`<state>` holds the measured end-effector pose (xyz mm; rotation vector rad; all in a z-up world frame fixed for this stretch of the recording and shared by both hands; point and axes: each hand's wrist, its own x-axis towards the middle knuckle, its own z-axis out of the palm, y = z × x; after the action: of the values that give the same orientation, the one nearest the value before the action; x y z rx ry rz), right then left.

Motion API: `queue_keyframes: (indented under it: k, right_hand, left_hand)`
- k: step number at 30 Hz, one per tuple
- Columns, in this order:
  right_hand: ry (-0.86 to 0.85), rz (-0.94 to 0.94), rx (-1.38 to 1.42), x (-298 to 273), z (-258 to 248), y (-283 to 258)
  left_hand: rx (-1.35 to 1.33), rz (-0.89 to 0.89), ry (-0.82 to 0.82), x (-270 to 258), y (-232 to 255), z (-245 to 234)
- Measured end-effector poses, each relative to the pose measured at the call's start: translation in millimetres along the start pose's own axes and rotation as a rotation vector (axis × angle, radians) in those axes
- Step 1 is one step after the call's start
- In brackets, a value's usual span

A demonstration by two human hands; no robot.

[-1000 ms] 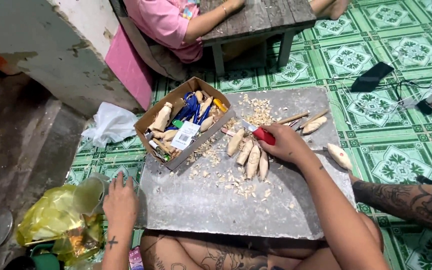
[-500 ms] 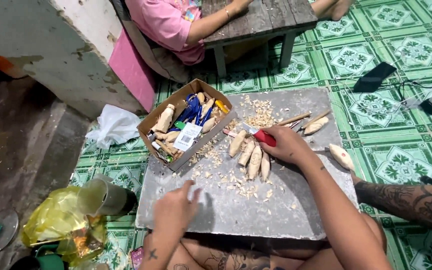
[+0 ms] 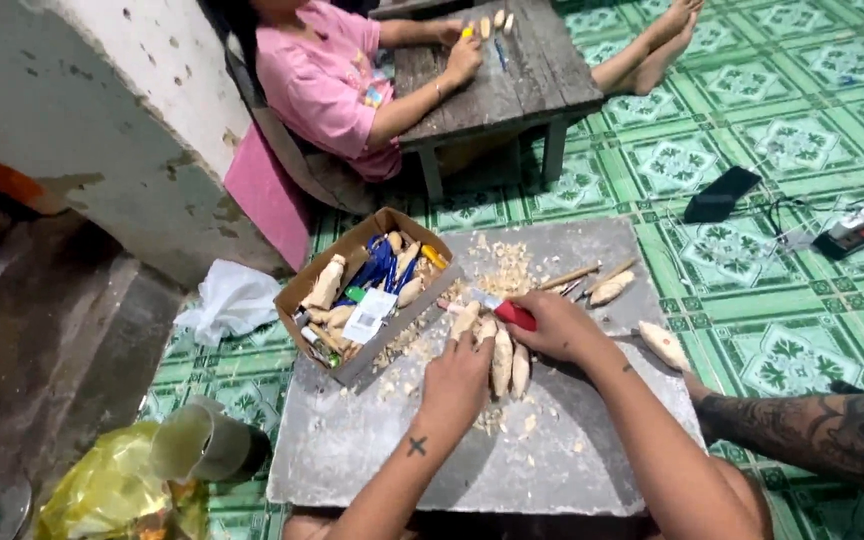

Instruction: A person is carving a wooden fishing lure using a utility knife, removing small shavings of wood to shape the object.

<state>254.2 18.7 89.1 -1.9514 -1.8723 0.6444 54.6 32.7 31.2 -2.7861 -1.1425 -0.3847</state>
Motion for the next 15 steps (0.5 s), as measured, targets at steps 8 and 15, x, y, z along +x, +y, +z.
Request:
queue_keyframes:
  k: [8,15]
  right_hand:
    - [-0.016,-0.037,0.024,2,2,7]
    - [0.009,-0.031,0.004,5,7,11]
  left_hand:
    - [0.077,0.109,0.217,22,-16,15]
    - [-0.027,0.119,0.174,34,-23,4]
